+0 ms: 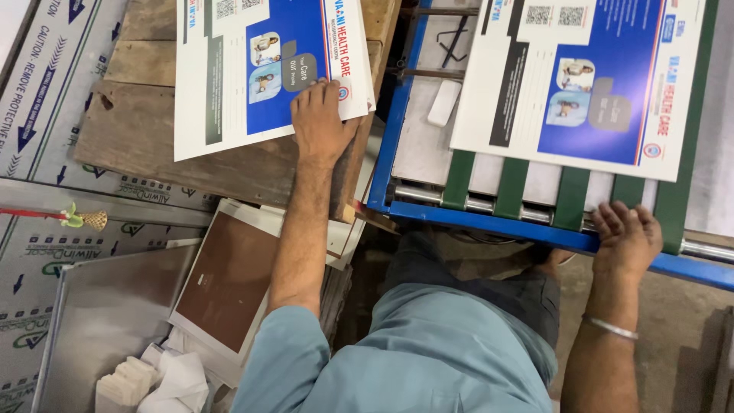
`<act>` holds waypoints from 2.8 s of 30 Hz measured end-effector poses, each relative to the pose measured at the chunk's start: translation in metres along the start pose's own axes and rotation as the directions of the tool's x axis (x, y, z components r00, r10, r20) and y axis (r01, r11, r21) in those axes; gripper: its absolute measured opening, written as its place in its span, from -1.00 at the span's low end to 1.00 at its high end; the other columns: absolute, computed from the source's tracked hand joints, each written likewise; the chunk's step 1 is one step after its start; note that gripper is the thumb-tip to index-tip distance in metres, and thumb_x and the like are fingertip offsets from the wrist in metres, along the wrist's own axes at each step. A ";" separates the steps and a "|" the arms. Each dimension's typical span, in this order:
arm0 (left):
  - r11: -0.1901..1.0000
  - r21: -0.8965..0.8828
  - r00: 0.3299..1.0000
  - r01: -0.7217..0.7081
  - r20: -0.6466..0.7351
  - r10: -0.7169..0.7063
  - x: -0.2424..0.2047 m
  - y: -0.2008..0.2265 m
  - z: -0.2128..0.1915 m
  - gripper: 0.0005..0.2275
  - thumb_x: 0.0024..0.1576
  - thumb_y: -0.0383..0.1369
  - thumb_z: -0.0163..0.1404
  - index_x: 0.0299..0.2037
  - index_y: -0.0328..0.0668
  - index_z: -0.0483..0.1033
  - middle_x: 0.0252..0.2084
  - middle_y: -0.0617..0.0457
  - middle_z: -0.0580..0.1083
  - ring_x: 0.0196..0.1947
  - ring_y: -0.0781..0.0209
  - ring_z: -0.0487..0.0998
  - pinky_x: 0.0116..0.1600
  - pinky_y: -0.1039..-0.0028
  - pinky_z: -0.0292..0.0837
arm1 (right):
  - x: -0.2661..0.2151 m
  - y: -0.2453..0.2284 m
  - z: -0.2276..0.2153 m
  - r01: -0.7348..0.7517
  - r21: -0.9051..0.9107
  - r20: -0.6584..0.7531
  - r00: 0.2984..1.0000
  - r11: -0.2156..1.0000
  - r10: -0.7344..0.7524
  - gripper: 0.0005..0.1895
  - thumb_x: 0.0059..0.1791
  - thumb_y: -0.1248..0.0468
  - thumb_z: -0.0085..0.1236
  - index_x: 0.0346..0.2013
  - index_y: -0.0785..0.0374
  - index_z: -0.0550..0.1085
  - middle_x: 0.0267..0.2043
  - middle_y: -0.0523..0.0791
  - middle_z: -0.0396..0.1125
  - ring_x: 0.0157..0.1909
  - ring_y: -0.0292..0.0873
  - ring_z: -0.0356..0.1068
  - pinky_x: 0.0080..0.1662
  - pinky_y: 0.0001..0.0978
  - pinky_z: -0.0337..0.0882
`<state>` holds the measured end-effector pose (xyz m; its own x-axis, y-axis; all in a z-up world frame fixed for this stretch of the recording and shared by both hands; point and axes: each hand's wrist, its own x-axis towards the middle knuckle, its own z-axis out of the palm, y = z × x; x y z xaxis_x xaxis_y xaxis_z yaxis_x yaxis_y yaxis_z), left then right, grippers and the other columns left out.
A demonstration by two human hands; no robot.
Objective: The person repeatedly picks up printed sheets from a wooden table and places them onto a blue conveyor belt, stacking them one by one. The hands handle the papers directly without using any tools.
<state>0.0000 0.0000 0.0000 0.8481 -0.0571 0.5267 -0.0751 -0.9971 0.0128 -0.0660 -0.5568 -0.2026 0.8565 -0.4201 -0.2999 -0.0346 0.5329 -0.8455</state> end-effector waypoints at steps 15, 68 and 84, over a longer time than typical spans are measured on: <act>0.998 -0.052 0.999 -0.019 -0.048 0.017 0.003 0.013 -0.020 -0.56 -0.01 -0.20 0.32 0.02 -0.20 0.54 0.00 -0.10 0.52 -0.01 -0.11 0.49 0.05 0.09 0.35 | -0.004 0.024 -0.036 0.025 0.073 0.151 0.988 0.997 -0.036 -0.74 0.24 0.40 -0.05 0.23 0.41 0.27 0.10 0.16 0.40 0.05 0.08 0.53 0.08 -0.19 0.64; 0.991 -0.089 0.995 -0.098 0.015 0.099 0.010 0.006 -0.016 -0.57 0.01 -0.29 0.28 0.07 -0.22 0.55 0.00 -0.11 0.50 -0.02 -0.09 0.48 0.06 0.11 0.35 | 0.021 -0.021 0.034 0.170 0.061 -0.118 0.980 0.984 -0.162 -0.64 0.09 0.49 -0.03 0.19 0.33 0.29 0.15 0.03 0.42 0.08 -0.07 0.59 -0.02 -0.26 0.74; 0.998 -0.024 0.996 -0.051 -0.075 0.049 0.012 0.009 -0.012 -0.51 -0.02 -0.14 0.28 0.03 -0.29 0.53 0.00 -0.19 0.50 0.09 -0.21 0.45 0.13 0.05 0.30 | 0.003 -0.009 0.037 -0.059 -0.065 0.066 0.996 0.996 0.063 -0.68 0.22 0.35 -0.07 0.23 0.48 0.28 0.11 0.19 0.38 0.04 0.13 0.55 0.04 -0.10 0.69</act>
<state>0.0033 -0.0090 0.0162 0.8017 -0.1017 0.5890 -0.1303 -0.9915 0.0061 -0.0438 -0.5355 -0.1793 0.8849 -0.3362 -0.3225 -0.1181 0.5078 -0.8534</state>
